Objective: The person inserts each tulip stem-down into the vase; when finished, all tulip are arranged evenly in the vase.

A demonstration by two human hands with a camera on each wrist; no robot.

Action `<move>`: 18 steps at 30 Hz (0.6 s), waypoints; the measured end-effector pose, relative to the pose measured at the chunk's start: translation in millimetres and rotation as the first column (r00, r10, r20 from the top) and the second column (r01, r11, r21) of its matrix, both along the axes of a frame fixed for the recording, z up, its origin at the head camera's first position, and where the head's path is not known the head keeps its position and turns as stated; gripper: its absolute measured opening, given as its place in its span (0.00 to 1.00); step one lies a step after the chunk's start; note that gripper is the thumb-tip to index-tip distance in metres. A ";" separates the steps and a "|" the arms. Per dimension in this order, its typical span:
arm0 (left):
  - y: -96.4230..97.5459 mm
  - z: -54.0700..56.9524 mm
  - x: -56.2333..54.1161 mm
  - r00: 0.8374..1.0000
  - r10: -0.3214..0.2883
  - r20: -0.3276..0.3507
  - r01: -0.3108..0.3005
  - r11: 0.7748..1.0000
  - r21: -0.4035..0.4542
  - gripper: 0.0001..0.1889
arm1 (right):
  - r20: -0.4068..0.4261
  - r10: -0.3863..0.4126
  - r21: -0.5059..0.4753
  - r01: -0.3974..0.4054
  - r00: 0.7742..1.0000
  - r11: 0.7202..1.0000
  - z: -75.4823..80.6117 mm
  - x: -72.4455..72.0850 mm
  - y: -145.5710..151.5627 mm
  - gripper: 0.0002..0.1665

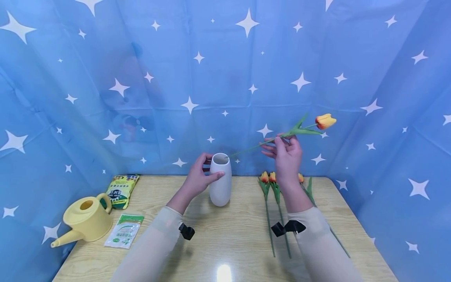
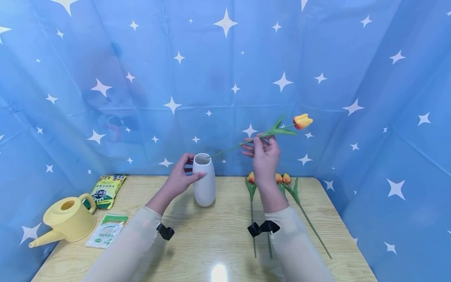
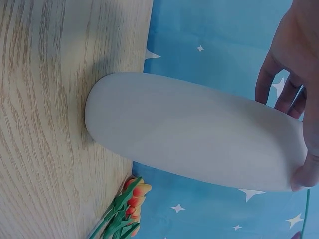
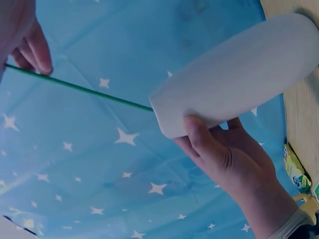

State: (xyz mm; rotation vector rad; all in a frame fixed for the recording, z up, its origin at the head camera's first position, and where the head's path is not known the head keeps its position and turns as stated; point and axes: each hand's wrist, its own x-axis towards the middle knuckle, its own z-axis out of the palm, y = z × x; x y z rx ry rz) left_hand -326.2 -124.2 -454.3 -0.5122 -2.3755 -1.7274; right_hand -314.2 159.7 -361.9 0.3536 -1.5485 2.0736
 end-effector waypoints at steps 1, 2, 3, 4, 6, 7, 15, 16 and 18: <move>0.0 0.0 0.0 1.000 -0.001 -0.003 0.001 1.000 0.000 0.29 | -0.003 0.007 0.012 -0.006 1.000 1.000 1.1 -1.3 -2.7 0.08; 0.0 0.0 -0.1 1.000 -0.001 -0.005 0.001 1.000 0.000 0.29 | -0.007 0.014 0.026 -0.014 1.000 1.000 2.3 -2.5 -5.5 0.09; 0.0 -0.2 -0.2 1.000 0.000 -0.006 0.000 1.000 -0.001 0.29 | -0.008 0.021 0.045 -0.020 1.000 0.999 2.9 -4.1 -7.9 0.11; -0.1 -0.2 -0.4 1.000 -0.001 -0.006 0.001 1.000 0.000 0.30 | -0.006 0.026 0.062 -0.026 1.000 0.998 3.6 -5.4 -10.5 0.13; -0.2 0.0 -0.2 1.000 0.000 -0.003 0.000 1.000 -0.003 0.30 | 0.004 0.029 0.098 -0.030 1.000 0.995 4.5 -7.8 -16.0 0.14; -0.2 0.1 -0.2 1.000 -0.001 0.000 0.001 1.000 -0.005 0.30 | 0.014 0.030 0.115 -0.031 0.999 0.993 4.7 -8.9 -18.7 0.13; -0.6 0.1 -0.5 1.000 -0.004 -0.002 0.004 1.000 -0.006 0.29 | 0.075 0.066 0.230 -0.081 0.995 0.970 -0.5 -17.4 -38.7 0.07; -0.6 0.1 -0.4 1.000 -0.004 -0.003 0.004 1.000 -0.005 0.29 | 0.080 0.071 0.242 -0.089 0.994 0.966 -1.6 -18.4 -40.9 0.08; -0.6 -0.4 -0.7 1.000 -0.003 -0.003 0.003 1.000 -0.007 0.29 | 0.087 0.078 0.259 -0.098 0.993 0.961 -3.7 -19.8 -45.1 0.10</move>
